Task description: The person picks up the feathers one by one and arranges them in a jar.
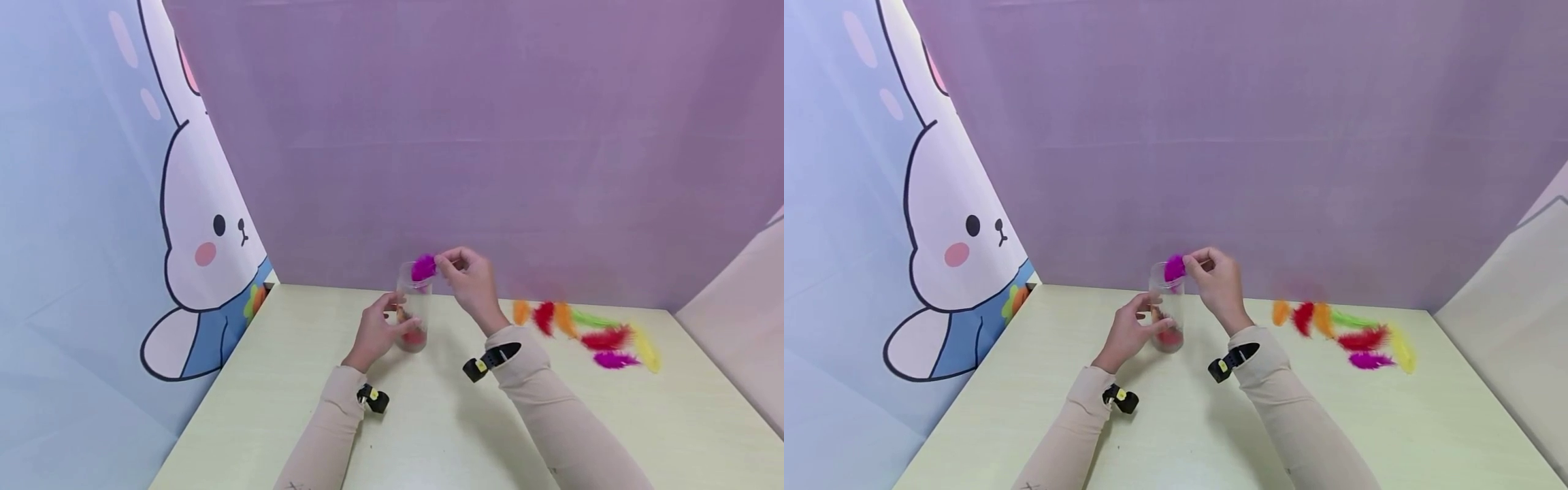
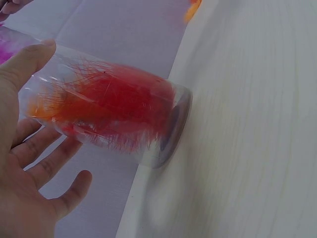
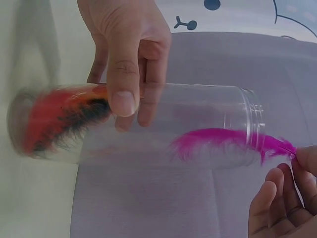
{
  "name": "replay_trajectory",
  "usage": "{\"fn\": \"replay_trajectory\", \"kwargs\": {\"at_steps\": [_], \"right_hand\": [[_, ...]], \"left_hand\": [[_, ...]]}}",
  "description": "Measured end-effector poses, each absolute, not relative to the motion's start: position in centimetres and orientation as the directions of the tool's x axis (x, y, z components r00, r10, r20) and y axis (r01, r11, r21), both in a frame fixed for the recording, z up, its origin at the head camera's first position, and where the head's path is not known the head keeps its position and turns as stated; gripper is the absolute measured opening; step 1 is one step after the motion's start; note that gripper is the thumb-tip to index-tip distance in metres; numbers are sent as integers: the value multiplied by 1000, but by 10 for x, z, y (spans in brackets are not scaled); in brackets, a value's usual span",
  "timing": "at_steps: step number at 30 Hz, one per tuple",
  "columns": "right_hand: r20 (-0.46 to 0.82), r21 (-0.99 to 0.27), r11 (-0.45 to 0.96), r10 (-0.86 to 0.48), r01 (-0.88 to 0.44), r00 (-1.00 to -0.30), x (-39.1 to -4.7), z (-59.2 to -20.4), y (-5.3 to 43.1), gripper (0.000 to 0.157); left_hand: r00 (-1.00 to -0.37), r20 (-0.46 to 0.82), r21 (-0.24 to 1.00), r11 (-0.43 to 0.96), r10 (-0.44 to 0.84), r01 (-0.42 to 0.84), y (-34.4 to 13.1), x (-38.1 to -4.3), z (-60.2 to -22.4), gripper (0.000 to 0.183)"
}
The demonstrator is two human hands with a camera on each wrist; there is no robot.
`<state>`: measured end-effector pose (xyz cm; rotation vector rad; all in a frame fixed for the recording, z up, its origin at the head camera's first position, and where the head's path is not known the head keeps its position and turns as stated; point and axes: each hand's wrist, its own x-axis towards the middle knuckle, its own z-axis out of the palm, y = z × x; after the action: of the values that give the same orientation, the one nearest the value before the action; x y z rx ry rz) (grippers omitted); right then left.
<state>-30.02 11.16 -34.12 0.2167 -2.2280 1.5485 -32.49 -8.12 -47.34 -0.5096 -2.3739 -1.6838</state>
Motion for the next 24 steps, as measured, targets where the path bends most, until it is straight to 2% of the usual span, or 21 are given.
{"fn": "replay_trajectory", "kwargs": {"at_steps": [8, 18, 24], "right_hand": [[425, -840, 426, 129, -337, -896, -302, -347, 106, 21], [388, -855, 418, 125, -306, -913, -302, -352, 102, 24], [393, -852, 420, 117, -313, -912, -302, -351, 102, 23]], "left_hand": [[-927, 336, 878, 299, 168, 372, -80, -325, -472, 64], [-931, 321, 888, 289, 173, 359, -80, -324, -471, 68], [-928, 330, 883, 293, 169, 368, -79, -324, -471, 63]]}}
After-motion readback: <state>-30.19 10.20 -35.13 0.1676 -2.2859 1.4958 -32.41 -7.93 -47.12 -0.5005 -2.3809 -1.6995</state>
